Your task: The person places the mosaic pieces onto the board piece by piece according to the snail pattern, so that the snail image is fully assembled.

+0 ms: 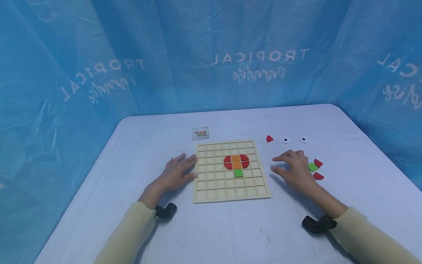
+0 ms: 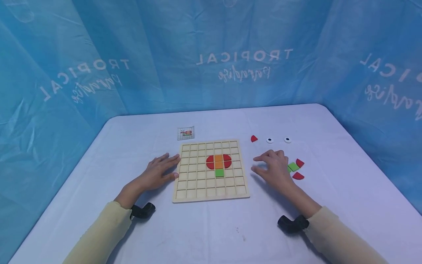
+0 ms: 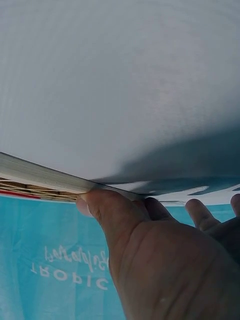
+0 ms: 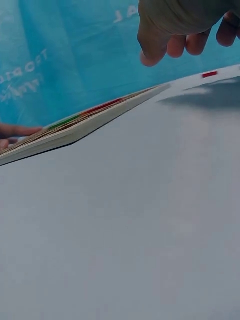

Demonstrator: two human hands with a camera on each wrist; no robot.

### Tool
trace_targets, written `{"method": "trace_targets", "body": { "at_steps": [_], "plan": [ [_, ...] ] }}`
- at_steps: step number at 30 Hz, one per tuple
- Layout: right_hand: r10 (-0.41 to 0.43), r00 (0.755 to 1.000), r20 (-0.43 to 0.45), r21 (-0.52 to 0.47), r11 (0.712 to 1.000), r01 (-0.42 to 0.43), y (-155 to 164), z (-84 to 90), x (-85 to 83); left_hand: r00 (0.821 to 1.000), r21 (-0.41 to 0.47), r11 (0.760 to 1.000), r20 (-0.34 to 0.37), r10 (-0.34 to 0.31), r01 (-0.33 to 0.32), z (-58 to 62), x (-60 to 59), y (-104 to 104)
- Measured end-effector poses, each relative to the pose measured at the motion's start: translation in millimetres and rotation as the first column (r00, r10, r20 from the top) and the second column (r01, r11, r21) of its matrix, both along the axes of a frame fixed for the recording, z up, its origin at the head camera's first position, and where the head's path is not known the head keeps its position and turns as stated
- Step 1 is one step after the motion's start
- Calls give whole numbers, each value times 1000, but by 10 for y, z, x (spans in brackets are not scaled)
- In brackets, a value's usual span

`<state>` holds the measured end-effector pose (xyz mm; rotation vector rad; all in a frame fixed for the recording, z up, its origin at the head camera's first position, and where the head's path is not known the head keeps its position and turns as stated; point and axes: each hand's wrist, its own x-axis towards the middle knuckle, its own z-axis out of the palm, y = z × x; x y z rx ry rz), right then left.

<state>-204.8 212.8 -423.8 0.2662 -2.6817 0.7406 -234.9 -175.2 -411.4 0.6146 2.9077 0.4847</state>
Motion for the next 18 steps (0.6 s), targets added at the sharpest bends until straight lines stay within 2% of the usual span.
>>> {"method": "trace_targets", "body": {
  "at_steps": [6, 12, 18],
  "plan": [
    [-96, 995, -1, -5, 995, 96, 351, 5, 85, 1000, 9, 1000, -4, 2, -2, -3, -3, -10],
    [-142, 990, -16, -21, 990, 142, 741, 29, 166, 1000, 5, 1000, -10, -4, 4, -21, -11, -12],
    [-227, 972, 61, -34, 973, 229, 1065, 19, 223, 1000, 0, 1000, 1, 2, -2, -11, -3, -1]
  ]
}}
